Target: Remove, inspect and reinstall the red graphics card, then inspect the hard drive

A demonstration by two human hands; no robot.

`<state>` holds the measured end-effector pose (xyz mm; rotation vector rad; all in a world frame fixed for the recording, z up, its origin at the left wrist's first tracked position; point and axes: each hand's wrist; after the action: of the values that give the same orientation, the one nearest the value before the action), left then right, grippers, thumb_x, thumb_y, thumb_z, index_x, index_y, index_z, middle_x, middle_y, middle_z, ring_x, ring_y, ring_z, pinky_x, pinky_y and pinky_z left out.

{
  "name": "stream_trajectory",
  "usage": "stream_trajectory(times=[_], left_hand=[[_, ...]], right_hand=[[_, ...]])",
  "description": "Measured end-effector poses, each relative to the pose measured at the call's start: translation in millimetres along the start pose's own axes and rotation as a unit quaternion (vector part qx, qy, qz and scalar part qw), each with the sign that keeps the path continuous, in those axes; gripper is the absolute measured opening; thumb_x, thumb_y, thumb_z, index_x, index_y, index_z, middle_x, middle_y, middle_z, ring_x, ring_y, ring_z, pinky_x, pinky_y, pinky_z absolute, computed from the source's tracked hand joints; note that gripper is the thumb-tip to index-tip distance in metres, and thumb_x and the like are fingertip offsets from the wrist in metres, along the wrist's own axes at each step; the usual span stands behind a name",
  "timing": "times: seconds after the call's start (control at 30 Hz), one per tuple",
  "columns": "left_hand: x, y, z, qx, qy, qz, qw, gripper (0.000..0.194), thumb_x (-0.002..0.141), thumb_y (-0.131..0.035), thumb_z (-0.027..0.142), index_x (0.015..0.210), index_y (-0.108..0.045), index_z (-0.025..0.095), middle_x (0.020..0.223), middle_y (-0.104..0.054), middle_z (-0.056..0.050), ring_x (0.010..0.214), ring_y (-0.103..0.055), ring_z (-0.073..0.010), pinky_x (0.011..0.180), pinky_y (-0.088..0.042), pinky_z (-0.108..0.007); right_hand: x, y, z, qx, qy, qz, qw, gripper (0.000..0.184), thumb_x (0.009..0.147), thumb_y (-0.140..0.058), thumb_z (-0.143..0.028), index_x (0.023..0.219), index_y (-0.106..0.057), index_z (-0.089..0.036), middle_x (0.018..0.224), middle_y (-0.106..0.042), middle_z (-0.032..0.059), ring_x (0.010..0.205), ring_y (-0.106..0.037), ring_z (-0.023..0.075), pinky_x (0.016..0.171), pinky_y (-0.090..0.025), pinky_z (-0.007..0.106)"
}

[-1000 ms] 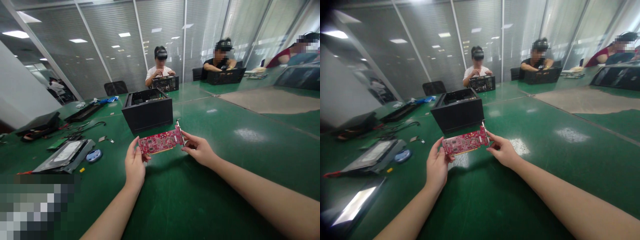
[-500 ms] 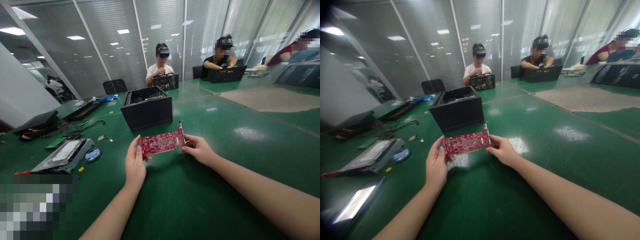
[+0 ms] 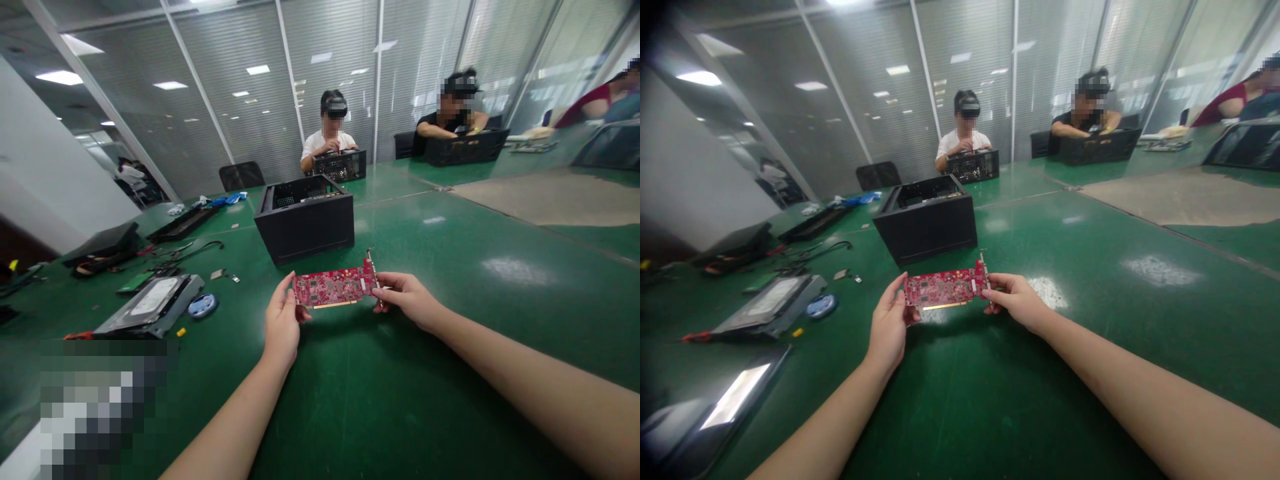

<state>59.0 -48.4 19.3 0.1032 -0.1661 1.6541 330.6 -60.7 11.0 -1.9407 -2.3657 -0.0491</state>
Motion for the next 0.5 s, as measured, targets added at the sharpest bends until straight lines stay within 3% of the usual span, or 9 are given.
stream_trajectory(times=[0.13, 0.23, 0.3, 0.37, 0.4, 0.43, 0.47, 0.5], left_hand=[[-0.4, -1.5, 9.3, 0.060, -0.036, -0.006, 0.998, 0.050, 0.094, -0.050, 0.045, 0.140, -0.052, 0.025, 0.060, -0.059, 0.001, 0.051, -0.053, -0.0143, 0.052, -0.042, -0.025], [-5.4, -1.6, 36.5, 0.170, -0.127, 0.024, 0.977, 0.050, 0.093, -0.052, 0.045, 0.139, -0.054, 0.025, 0.091, -0.067, -0.006, 0.075, -0.061, -0.0188, 0.071, -0.050, -0.032], [-18.7, 5.8, 63.5, 0.237, -0.202, 0.057, 0.948, 0.055, 0.086, -0.061, 0.042, 0.138, -0.053, 0.026, 0.120, -0.062, -0.011, 0.098, -0.061, -0.0247, 0.089, -0.049, -0.042], [-43.9, 22.2, 90.1, 0.264, -0.209, 0.041, 0.941, 0.057, 0.079, -0.069, 0.039, 0.134, -0.056, 0.030, 0.126, -0.060, -0.011, 0.108, -0.058, -0.0309, 0.094, -0.048, -0.050], [-60.4, 33.1, 100.8, 0.253, -0.180, -0.022, 0.950, 0.049, 0.080, -0.068, 0.039, 0.128, -0.061, 0.034, 0.122, -0.062, -0.010, 0.108, -0.059, -0.0324, 0.093, -0.050, -0.052], [-78.7, 44.8, 108.6, 0.234, -0.127, -0.158, 0.951, 0.043, 0.082, -0.064, 0.040, 0.125, -0.062, 0.040, 0.119, -0.065, -0.009, 0.108, -0.060, -0.0331, 0.090, -0.052, -0.053], [-97.9, 56.2, 113.3, 0.219, -0.068, -0.331, 0.915, 0.042, 0.083, -0.062, 0.043, 0.125, -0.061, 0.047, 0.121, -0.064, -0.007, 0.110, -0.059, -0.0334, 0.087, -0.054, -0.054], [-117.2, 66.3, 115.1, 0.215, -0.048, -0.405, 0.887, 0.037, 0.082, -0.064, 0.046, 0.119, -0.063, 0.051, 0.116, -0.067, -0.006, 0.104, -0.062, -0.0326, 0.079, -0.057, -0.053]], right_hand=[[4.4, 4.6, 4.1, 0.037, -0.022, -0.009, 0.999, 0.044, 0.078, -0.074, -0.038, 0.115, -0.067, -0.013, 0.081, -0.071, 0.0056, 0.062, -0.067, 0.0154, 0.056, -0.049, 0.026], [8.5, 7.4, 6.5, 0.076, -0.028, -0.003, 0.997, 0.041, 0.077, -0.076, -0.035, 0.110, -0.068, -0.012, 0.079, -0.070, 0.0046, 0.060, -0.067, 0.0149, 0.055, -0.050, 0.025], [10.8, 7.7, 7.0, 0.097, -0.031, 0.008, 0.995, 0.041, 0.075, -0.077, -0.033, 0.109, -0.068, -0.013, 0.079, -0.070, 0.0041, 0.060, -0.068, 0.0147, 0.054, -0.050, 0.025], [12.4, 7.1, 6.5, 0.111, -0.035, 0.021, 0.993, 0.041, 0.075, -0.078, -0.033, 0.109, -0.068, -0.014, 0.081, -0.071, 0.0046, 0.061, -0.069, 0.0148, 0.054, -0.050, 0.024], [13.1, 6.7, 6.1, 0.116, -0.037, 0.023, 0.992, 0.040, 0.074, -0.079, -0.033, 0.108, -0.068, -0.014, 0.082, -0.071, 0.0052, 0.061, -0.069, 0.0149, 0.053, -0.050, 0.023], [13.6, 6.4, 5.7, 0.119, -0.038, 0.023, 0.992, 0.040, 0.074, -0.079, -0.034, 0.107, -0.069, -0.014, 0.084, -0.072, 0.0059, 0.061, -0.070, 0.0151, 0.053, -0.051, 0.023], [14.1, 6.3, 5.6, 0.122, -0.038, 0.021, 0.992, 0.041, 0.074, -0.079, -0.034, 0.108, -0.069, -0.013, 0.084, -0.072, 0.0063, 0.062, -0.070, 0.0155, 0.053, -0.051, 0.023], [14.7, 6.4, 5.6, 0.127, -0.037, 0.019, 0.991, 0.042, 0.074, -0.079, -0.035, 0.108, -0.068, -0.013, 0.083, -0.072, 0.0063, 0.063, -0.071, 0.0160, 0.054, -0.052, 0.022]])
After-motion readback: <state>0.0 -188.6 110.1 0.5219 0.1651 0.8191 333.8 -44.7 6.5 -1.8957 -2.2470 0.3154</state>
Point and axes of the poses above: each hand's wrist, its own x-axis towards the middle knuckle, its own y-axis out of the back of the hand, z = x × y
